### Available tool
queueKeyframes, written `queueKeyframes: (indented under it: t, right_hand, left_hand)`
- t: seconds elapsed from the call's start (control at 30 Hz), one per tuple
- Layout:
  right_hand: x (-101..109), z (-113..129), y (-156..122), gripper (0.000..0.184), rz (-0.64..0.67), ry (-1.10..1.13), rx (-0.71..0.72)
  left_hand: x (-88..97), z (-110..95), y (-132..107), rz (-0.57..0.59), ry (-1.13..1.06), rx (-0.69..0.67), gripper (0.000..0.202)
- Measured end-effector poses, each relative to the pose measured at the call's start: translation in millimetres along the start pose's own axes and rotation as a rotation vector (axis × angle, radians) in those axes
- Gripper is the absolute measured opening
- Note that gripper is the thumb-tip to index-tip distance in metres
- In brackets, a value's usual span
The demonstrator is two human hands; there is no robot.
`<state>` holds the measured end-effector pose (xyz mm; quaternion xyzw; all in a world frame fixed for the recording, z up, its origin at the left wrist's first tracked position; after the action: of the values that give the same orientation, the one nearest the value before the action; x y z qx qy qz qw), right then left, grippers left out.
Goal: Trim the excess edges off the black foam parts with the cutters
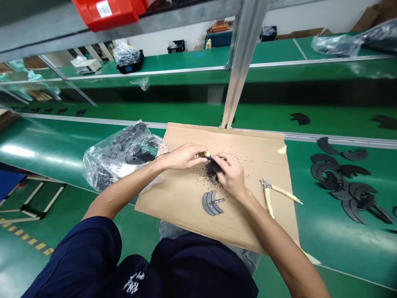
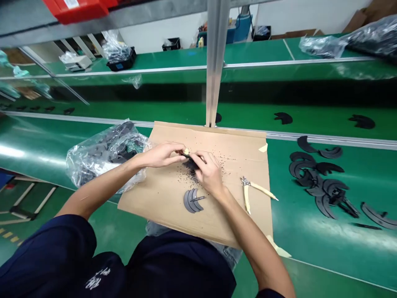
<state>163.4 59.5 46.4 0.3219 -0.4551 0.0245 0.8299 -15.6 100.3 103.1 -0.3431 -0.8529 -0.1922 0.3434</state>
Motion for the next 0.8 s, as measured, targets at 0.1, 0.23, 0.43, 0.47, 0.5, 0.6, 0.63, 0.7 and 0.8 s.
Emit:
queueKeyframes:
  t: [0.1, 0.23, 0.43, 0.47, 0.5, 0.6, 0.63, 0.7, 0.8]
  right_hand:
    - [-9, -7, -8, 0.031, 0.006, 0.156, -0.117]
    - [-17, -24, -19, 0.038, 0.024, 0.357, -0.419]
    - [-24, -33, -22, 0.053, -0.007, 0.681, -0.666]
    - [-25, -33, -23, 0.054, -0.002, 0.697, -0.684]
    - [-25, -33, -23, 0.056, 0.003, 0.705, -0.694]
    - [-28, -34, -27, 0.059, 0.012, 0.718, -0.689]
    - [-29, -34, -28, 0.059, 0.011, 0.726, -0.686]
    - [-32, -35, -30, 0.059, 0.014, 0.748, -0.692]
    - [-34, -35, -32, 0.058, 0.021, 0.784, -0.717]
  left_hand:
    - [13.8, 24, -28, -0.051, 0.075, 0.142, 0.018]
    - [34.7, 67, -75, 0.013, 0.378, 0.456, 0.011]
    - [26.1, 88, -97, 0.004, 0.480, 0.574, 0.031]
    - [25.9, 89, -96, -0.040, 0.470, 0.576, 0.027]
    - [26.4, 91, -95, -0.085, 0.458, 0.573, 0.023]
    - [28.7, 94, -94, -0.168, 0.454, 0.535, 0.008]
    - [28.7, 94, -94, -0.178, 0.464, 0.518, 0.005]
    - [28.4, 92, -91, -0.225, 0.491, 0.454, 0.006]
    - [23.9, 83, -73, -0.371, 0.492, 0.223, 0.011]
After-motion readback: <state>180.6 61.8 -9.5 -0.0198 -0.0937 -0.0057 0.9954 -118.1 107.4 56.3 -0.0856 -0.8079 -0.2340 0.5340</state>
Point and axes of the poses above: each hand's wrist, its own y-axis towards the middle knuckle, its own x-axis out of the back of the hand, z = x × y, the point moved 4 cm from there along y, towards the middle knuckle, and after that the axes turned 14 degrees about -y, right-handed, at the moved point
